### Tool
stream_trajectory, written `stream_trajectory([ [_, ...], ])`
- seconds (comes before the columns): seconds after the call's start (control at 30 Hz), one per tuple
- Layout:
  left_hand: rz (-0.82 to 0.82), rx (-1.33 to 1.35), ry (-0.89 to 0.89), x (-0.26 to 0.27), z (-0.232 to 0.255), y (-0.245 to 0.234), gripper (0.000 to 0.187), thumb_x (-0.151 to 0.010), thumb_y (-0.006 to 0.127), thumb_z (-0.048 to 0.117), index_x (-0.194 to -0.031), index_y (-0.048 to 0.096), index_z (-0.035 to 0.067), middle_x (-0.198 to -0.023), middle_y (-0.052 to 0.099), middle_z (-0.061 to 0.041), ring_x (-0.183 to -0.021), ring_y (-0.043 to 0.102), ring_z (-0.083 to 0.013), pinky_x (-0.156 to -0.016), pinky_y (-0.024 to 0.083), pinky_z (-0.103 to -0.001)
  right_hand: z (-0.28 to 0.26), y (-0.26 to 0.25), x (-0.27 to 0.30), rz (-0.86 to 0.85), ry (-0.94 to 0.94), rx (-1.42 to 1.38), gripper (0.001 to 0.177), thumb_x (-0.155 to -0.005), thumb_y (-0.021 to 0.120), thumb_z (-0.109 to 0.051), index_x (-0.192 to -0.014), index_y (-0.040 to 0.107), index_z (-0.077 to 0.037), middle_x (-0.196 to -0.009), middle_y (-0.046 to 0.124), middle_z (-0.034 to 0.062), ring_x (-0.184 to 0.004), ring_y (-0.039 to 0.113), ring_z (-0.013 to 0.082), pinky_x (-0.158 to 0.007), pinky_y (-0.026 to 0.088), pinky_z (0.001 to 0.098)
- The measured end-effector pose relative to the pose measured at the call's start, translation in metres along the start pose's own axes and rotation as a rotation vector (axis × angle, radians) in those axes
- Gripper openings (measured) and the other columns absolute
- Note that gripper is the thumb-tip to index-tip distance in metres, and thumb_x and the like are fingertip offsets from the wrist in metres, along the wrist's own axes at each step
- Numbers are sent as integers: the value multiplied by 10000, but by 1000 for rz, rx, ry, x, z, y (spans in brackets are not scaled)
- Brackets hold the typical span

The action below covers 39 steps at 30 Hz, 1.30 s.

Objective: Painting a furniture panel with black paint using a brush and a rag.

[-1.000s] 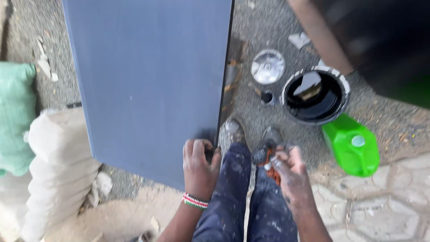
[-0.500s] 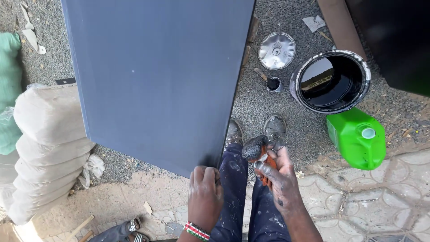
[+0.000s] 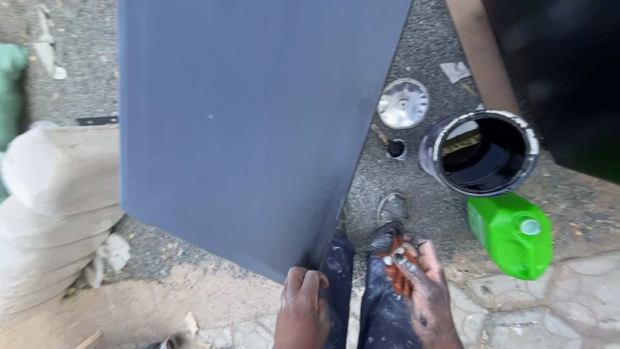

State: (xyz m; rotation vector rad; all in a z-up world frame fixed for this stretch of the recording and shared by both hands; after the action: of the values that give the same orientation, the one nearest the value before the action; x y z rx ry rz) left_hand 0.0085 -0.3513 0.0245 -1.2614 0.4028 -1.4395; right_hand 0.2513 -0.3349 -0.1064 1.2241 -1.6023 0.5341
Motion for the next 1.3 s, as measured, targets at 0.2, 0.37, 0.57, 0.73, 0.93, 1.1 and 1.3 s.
stream_trajectory([
  [0.2, -230, 506, -149, -20, 56, 61, 721, -908, 838, 705, -1473, 860, 257, -1231, 842, 119, -958, 844, -17, -718, 662, -225, -18, -7, 16, 162, -167, -95, 437, -890, 955, -102, -1230, 680, -90, -860, 925, 332, -468, 735, 295, -352, 328, 296],
  [0.37, -639, 1240, -550, -72, 172, 86, 651, -1026, 787, 366, -1586, 747, 37, -1446, 816, -120, -1404, 719, -200, -1166, 593, -406, -105, -18, 31, 376, -281, -59, 424, -869, 978, -106, -1244, 869, 60, -1138, 967, 222, -969, 822, 228, -843, 689, 389],
  [0.57, -531, 1297, -544, -150, 279, 48, 329, -1086, 793, 314, -1217, 860, 20, -1015, 836, -118, -826, 723, -260, -736, 571, -380, -267, -15, 46, 296, -855, 669, 399, -1065, 775, -318, -1375, 903, -101, -1473, 815, 95, -1412, 748, 273, -1207, 584, 430],
  [0.73, -515, 1221, -214, -235, 384, 35, 233, -1092, 733, 277, -1194, 800, 78, -859, 733, -38, -687, 634, -176, -659, 556, -337, -448, -42, 35, 771, -1371, 801, 134, -1126, 752, -77, -1229, 814, -19, -1187, 786, 185, -1139, 760, 417, -1036, 622, 517],
  [0.93, -446, 1592, 77, -277, 449, 32, 428, -970, 969, 216, -1322, 811, 31, -1092, 889, -130, -812, 837, -192, -544, 678, -271, -596, -69, -44, 1085, -1621, 1171, 330, -1058, 870, -55, -1388, 860, -50, -1390, 815, 175, -1407, 717, 415, -1321, 325, 645],
  [1.1, -266, 1293, 25, -268, 355, 2, 411, -880, 997, 165, -1242, 847, 40, -897, 868, -158, -629, 749, -176, -427, 573, -270, -574, -78, 15, 1072, -1549, 1253, 177, -1084, 915, -33, -1261, 914, -17, -1139, 899, 258, -1129, 847, 499, -1115, 564, 647],
  [1.3, -253, 1762, -220, -216, 266, 0, 421, -912, 842, -114, -1323, 814, -26, -1132, 887, -231, -952, 870, -319, -710, 737, -390, -364, -41, 31, 340, -1156, 84, 560, -1023, 663, 80, -1525, 482, -92, -1416, 519, 119, -1316, 701, 238, -1075, 633, 384],
])
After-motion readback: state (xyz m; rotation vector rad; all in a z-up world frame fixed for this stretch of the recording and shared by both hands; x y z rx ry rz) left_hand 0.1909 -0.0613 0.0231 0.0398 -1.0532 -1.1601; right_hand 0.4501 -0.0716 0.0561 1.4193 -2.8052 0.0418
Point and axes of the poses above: each hand's wrist, its own x-axis away from the middle knuckle, its own y-axis out of the palm, z = x × y, the point moved 8 cm from there along -x, towards the middle knuckle
